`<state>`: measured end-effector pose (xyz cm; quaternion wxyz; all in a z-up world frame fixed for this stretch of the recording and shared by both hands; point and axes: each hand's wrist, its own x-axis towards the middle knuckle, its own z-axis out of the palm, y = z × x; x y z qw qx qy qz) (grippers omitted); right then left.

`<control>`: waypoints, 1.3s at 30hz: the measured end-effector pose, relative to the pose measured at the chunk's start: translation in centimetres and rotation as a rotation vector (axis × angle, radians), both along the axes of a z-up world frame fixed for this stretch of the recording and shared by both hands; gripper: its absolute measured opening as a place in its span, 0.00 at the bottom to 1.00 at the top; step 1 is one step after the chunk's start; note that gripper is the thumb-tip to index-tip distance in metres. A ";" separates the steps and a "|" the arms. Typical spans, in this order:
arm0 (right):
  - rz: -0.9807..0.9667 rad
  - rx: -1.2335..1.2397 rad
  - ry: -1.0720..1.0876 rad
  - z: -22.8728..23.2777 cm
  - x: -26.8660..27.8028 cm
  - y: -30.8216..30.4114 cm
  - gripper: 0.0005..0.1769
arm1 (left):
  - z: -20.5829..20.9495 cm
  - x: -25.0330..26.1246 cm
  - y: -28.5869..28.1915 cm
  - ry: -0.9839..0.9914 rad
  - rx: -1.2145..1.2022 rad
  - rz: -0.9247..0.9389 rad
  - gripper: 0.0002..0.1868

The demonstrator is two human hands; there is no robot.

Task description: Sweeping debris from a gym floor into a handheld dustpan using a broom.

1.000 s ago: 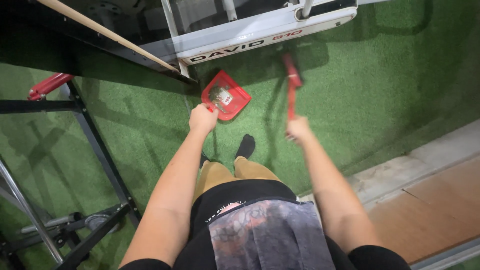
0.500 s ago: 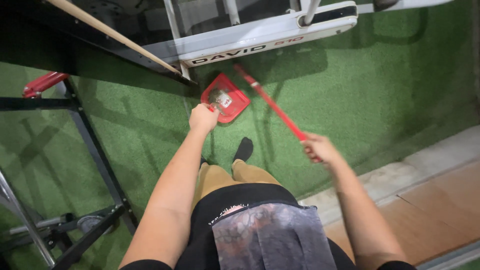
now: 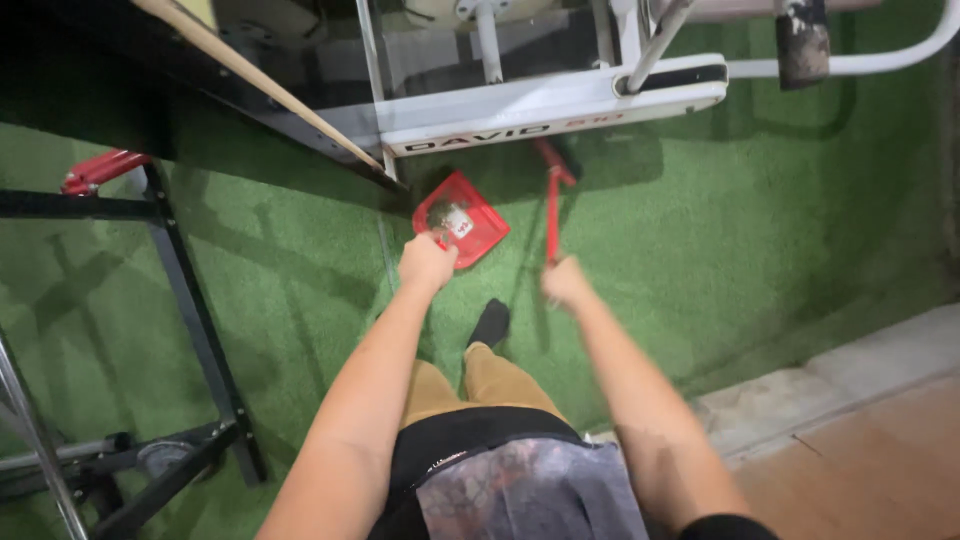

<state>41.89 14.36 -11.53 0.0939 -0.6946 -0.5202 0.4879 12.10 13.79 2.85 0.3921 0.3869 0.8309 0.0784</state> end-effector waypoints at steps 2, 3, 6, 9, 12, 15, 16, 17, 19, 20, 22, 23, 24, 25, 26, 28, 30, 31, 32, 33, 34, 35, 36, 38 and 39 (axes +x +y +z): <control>0.115 -0.030 -0.021 -1.6 -1.4 -5.8 0.13 | 0.2 -0.4 -0.2 0.000 -0.022 0.013 0.21; 0.217 -0.054 -0.039 -2.5 -2.3 -8.3 0.14 | 0.2 -0.8 0.2 0.003 -0.038 0.013 0.20; 0.123 -0.240 0.109 7.3 -5.6 -11.9 0.29 | -1.4 -2.2 -0.2 0.010 -0.088 -0.038 0.21; -0.199 -0.521 0.384 15.4 -6.0 -13.7 0.32 | -2.4 -3.9 -1.2 -0.013 -0.032 -0.085 0.23; -0.467 -0.579 0.578 18.0 -4.0 -16.5 0.31 | -3.0 -6.6 -3.5 -0.090 0.029 -0.103 0.22; -0.741 -0.601 0.937 17.1 -2.4 -21.2 0.23 | -4.4 -9.7 -6.2 -0.219 0.204 -0.217 0.22; -0.746 -0.593 0.942 17.2 -2.7 -22.2 0.23 | -4.3 -10.6 -6.4 -0.220 0.208 -0.226 0.22; -0.809 -0.576 0.943 17.2 -3.0 -23.5 0.18 | -4.2 -11.7 -7.2 -0.188 0.134 -0.266 0.21; -0.867 -0.561 0.945 16.7 -3.1 -25.4 0.12 | -3.9 -13.8 -8.7 -0.153 0.061 -0.301 0.20; -0.905 -0.541 0.964 16.2 -2.8 -26.1 0.06 | -3.6 -14.7 -9.3 -0.153 0.071 -0.352 0.20; -0.934 -0.521 0.989 15.5 -2.8 -26.7 0.05 | -2.8 -16.4 -10.4 -0.146 0.088 -0.401 0.20; -0.939 -0.482 0.926 15.1 -3.0 -26.8 0.07 | -2.5 -16.8 -10.9 -0.148 0.071 -0.417 0.20; -0.944 -0.442 0.863 14.7 -3.1 -26.9 0.09 | -2.3 -17.3 -11.3 -0.151 0.053 -0.433 0.20; -0.944 -0.441 0.867 14.7 -4.3 -26.7 0.09 | -2.4 -17.6 -11.9 -0.148 0.055 -0.435 0.20; -0.877 -0.418 0.745 14.7 -5.4 -26.4 0.06 | -2.6 -17.9 -12.4 -0.140 0.052 -0.445 0.21; -0.820 -0.394 0.624 12.3 -7.2 -26.5 0.04 | -3.3 -18.0 -13.6 -0.134 0.046 -0.466 0.21; -0.783 -0.354 0.636 7.6 -8.8 -27.1 0.07 | -4.0 -18.0 -14.6 -0.141 0.073 -0.523 0.22; -0.800 -0.348 0.641 6.0 -10.7 -28.4 0.07 | -3.7 -18.0 -15.0 -0.141 0.073 -0.542 0.22; -0.682 -0.344 0.580 4.5 -12.4 -29.6 0.05 | -3.4 -17.8 -15.3 -0.150 0.073 -0.541 0.22; -0.566 -0.334 0.521 2.9 -14.2 -30.5 0.07 | -3.1 -17.5 -15.4 -0.158 0.076 -0.544 0.22; -0.587 -0.324 0.527 5.7 -16.9 -30.4 0.07 | -3.6 -17.3 -14.9 -0.157 0.079 -0.566 0.22; -0.555 -0.370 0.459 8.7 -19.6 -30.9 0.09 | -4.1 -17.0 -14.9 -0.160 0.077 -0.596 0.22; -0.522 -0.416 0.392 11.6 -22.1 -31.1 0.13 | -4.6 -16.5 -14.8 -0.164 0.076 -0.626 0.23; -0.580 -0.458 0.425 16.0 -21.8 -31.7 0.16 | -5.7 -16.1 -14.7 -0.184 0.096 -0.691 0.23; -0.598 -0.497 0.452 18.3 -21.6 -31.8 0.20 | -6.1 -15.9 -14.4 -0.204 0.128 -0.717 0.23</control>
